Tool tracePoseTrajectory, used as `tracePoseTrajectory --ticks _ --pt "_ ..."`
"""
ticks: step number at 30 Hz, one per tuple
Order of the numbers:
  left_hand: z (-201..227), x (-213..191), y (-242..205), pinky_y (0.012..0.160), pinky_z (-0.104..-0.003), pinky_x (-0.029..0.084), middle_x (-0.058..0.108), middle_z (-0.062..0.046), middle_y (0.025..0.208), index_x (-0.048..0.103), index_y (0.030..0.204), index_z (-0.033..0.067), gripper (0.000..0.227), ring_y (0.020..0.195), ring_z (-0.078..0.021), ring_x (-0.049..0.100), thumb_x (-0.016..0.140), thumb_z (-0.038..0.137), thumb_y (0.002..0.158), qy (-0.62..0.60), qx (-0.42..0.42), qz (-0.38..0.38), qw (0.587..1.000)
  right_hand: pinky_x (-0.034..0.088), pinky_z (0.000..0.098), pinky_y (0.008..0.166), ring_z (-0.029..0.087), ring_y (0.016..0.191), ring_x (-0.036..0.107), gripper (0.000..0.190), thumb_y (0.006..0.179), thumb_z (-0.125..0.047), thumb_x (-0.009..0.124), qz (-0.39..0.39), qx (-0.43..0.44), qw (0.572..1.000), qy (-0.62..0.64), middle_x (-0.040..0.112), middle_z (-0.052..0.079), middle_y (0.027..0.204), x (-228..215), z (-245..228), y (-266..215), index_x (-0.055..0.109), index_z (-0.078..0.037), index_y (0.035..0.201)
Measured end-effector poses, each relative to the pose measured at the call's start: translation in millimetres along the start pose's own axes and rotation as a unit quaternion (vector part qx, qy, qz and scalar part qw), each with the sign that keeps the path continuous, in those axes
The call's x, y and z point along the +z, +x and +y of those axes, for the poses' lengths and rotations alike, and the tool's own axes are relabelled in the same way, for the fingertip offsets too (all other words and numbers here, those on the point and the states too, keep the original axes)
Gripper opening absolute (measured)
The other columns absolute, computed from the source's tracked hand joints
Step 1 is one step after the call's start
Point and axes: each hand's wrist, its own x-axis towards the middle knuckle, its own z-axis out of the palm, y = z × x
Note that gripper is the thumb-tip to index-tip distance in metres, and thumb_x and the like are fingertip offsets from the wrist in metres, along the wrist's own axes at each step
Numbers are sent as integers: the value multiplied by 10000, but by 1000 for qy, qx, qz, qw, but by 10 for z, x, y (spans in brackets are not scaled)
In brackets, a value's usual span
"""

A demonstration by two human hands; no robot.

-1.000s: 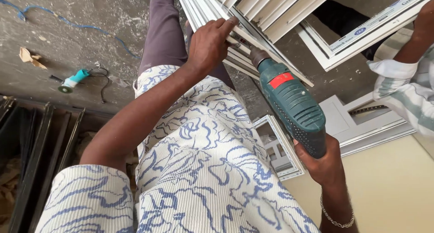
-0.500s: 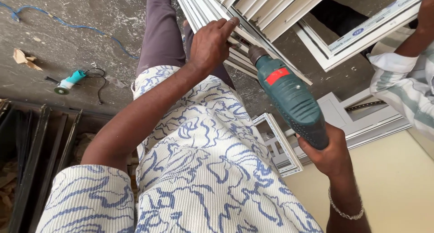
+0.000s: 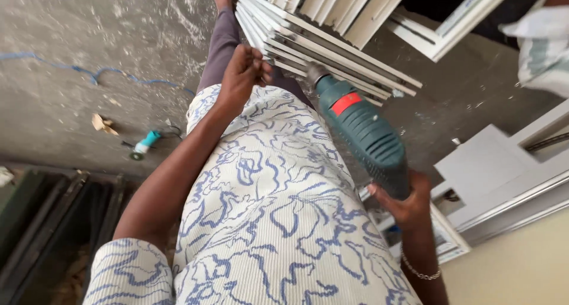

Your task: Assembling aluminum window frames using a power drill and screws.

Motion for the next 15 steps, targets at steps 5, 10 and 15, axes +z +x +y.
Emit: tracePoseTrajectory --ticks 5,10,15 --pt "105 224 -249 731 -289 650 746 -150 1054 513 1077 70 91 886 -207 768 540 -7 1036 -101 -69 -48 991 515 282 586 117 650 662 216 773 -147 831 12 47 988 148 724 54 748 201 428 -423 717 -1 884" --pt "43 292 -301 762 -293 673 758 -170 1089 586 1041 54 80 899 -206 776 620 -8 1002 -175 -119 -72 975 505 264 632 108 684 656 203 801 -176 829 -4 -18 984 175 731 48 767 348 747 -640 725 -20 879" --pt "89 462 -386 777 -285 677 757 -124 1104 610 1020 89 53 892 -171 757 579 50 1038 -204 -143 -97 964 466 294 529 134 549 609 266 770 -240 843 22 42 986 162 697 51 670 516 1066 -811 723 -13 840"
